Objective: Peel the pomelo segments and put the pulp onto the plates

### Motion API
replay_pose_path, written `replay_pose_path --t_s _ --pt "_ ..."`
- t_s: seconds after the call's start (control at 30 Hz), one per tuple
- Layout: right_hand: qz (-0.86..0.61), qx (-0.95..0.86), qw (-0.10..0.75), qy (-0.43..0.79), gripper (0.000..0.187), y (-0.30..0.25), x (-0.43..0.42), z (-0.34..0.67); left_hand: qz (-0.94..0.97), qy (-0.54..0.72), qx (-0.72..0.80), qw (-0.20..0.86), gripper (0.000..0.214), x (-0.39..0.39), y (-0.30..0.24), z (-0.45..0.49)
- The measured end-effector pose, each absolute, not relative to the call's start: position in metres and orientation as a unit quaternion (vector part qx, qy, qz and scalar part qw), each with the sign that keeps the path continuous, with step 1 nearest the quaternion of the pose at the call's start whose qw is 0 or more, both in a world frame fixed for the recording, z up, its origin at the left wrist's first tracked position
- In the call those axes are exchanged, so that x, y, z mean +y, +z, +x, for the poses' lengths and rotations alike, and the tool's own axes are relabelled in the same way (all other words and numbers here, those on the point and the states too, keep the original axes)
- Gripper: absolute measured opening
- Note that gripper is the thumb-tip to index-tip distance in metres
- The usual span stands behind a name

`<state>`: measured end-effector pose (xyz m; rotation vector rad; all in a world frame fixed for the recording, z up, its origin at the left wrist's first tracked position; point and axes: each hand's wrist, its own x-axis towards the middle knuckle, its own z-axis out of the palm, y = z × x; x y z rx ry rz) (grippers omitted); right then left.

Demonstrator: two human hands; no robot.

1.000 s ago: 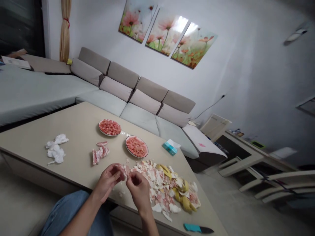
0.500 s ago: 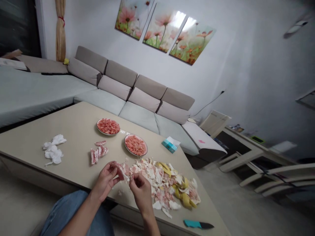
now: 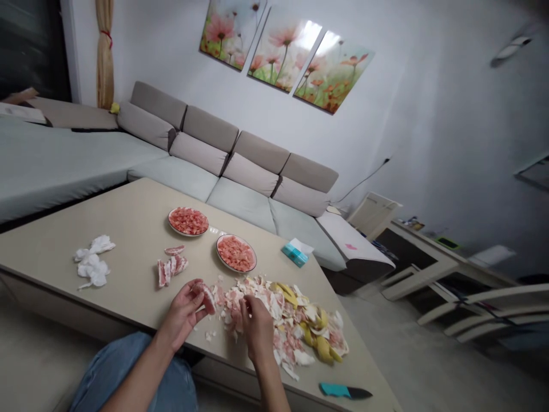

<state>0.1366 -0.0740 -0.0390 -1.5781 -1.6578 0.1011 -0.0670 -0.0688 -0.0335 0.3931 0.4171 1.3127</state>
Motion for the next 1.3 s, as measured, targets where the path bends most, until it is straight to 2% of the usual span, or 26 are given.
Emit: replay_pose_path --t_s 0.2,0.3,0.5,0.77,0.93,1.3 --pt "-0.619 -0.669 0.408 0.05 0.018 -0.036 -0.069 0.133 0.193 0.602 0.203 0.748 0.041 -0.069 -0.031 -0.065" --pt "-0.587 -0.694 0.406 0.096 0.024 -0.025 -0.074 0.12 0.207 0.6 0.218 0.741 0.041 -0.07 -0.031 -0.065" --pt "-0.522 -0.735 0.388 0.191 0.018 0.003 -0.091 0.087 0.233 0.594 0.249 0.728 0.043 -0.072 -0.032 -0.064" --pt "-0.552 -0.748 0.343 0.133 0.019 0.007 -0.096 0.078 0.294 0.596 0.287 0.69 0.039 -0.071 -0.039 -0.063" --pt "-0.584 -0.709 0.371 0.133 0.015 0.003 -0.095 0.073 0.274 0.587 0.299 0.701 0.043 -0.072 -0.037 -0.063" --pt "-0.571 -0.649 0.421 0.274 0.017 -0.001 -0.085 0.082 0.259 0.542 0.215 0.77 0.034 -0.071 -0.044 -0.066"
